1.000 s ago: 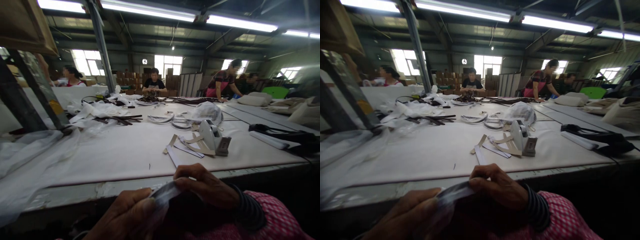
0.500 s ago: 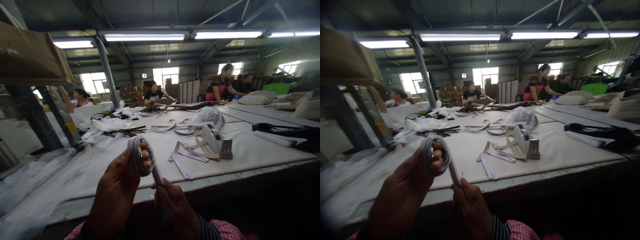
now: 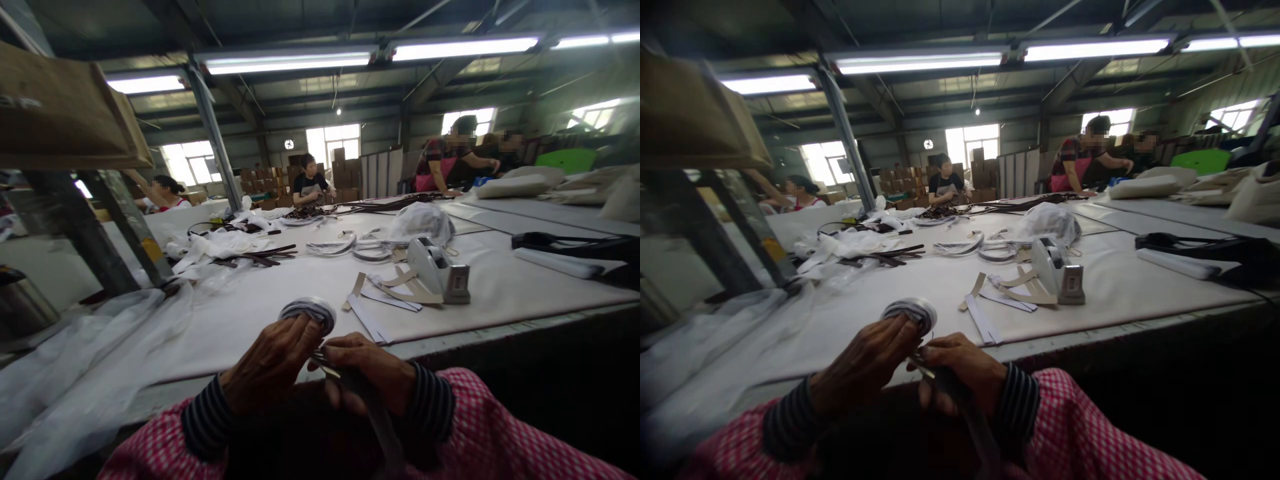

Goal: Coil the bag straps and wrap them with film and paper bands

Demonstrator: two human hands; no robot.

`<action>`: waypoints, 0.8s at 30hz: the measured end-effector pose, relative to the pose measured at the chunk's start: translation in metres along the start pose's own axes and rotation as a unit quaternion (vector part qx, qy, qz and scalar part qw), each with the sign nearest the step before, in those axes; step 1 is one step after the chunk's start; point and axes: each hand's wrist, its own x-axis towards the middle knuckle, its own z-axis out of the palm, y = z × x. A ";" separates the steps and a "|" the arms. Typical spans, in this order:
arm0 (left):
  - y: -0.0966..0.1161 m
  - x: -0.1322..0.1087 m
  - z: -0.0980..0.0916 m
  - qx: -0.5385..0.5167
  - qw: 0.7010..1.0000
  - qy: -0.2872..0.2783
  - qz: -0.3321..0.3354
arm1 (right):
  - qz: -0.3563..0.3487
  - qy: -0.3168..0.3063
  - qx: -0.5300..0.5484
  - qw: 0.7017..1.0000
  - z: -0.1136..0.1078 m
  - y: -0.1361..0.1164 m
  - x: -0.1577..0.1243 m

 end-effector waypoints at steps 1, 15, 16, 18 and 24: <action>-0.001 -0.002 -0.002 -0.006 1.000 -0.020 0.002 | 0.019 -0.014 -0.029 0.999 -0.003 -0.008 -0.002; -0.001 -0.016 -0.029 -0.376 0.885 -0.090 -0.258 | -0.147 0.012 -0.658 0.738 -0.016 -0.078 -0.032; -0.002 -0.013 -0.033 -0.428 0.850 -0.093 -0.294 | -0.152 0.015 -0.671 0.726 -0.013 -0.080 -0.034; -0.004 -0.008 -0.040 -0.523 0.763 -0.108 -0.365 | -0.166 0.026 -0.669 0.724 -0.005 -0.083 -0.037; 0.000 -0.003 -0.038 -0.655 0.648 0.043 -0.387 | -0.238 0.079 -0.586 0.771 0.017 -0.072 -0.032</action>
